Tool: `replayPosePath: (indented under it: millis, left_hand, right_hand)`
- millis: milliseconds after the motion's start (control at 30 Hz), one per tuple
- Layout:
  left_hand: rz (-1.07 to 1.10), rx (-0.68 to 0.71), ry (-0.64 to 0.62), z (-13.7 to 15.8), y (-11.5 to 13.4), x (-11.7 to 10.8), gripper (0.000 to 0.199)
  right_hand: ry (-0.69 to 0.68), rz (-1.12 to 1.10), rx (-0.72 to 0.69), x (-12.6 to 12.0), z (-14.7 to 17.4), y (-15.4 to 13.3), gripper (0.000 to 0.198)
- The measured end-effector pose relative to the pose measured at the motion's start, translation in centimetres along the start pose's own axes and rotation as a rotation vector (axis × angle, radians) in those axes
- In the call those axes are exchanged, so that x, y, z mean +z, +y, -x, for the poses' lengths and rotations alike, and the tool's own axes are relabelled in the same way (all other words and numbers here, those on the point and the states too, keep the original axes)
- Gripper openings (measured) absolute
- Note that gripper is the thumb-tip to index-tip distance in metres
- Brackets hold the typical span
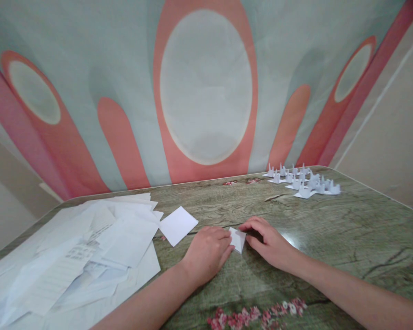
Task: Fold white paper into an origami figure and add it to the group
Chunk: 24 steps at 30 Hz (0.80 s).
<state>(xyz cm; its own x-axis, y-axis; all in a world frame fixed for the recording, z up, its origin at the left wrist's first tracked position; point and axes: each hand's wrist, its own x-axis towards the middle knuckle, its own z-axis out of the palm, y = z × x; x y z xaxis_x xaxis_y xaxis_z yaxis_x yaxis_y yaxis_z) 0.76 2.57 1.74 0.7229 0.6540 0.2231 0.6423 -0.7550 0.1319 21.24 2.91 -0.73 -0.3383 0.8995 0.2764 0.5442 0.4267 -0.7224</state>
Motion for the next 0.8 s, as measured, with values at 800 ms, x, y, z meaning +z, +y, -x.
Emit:
replayPosePath:
  millis: [800]
  left_hand:
    - [-0.009, 0.013, 0.013, -0.01, 0.00, -0.09, 0.019]
  right_hand:
    - [0.017, 0.000, -0.001, 0.15, 0.11, 0.25, 0.023]
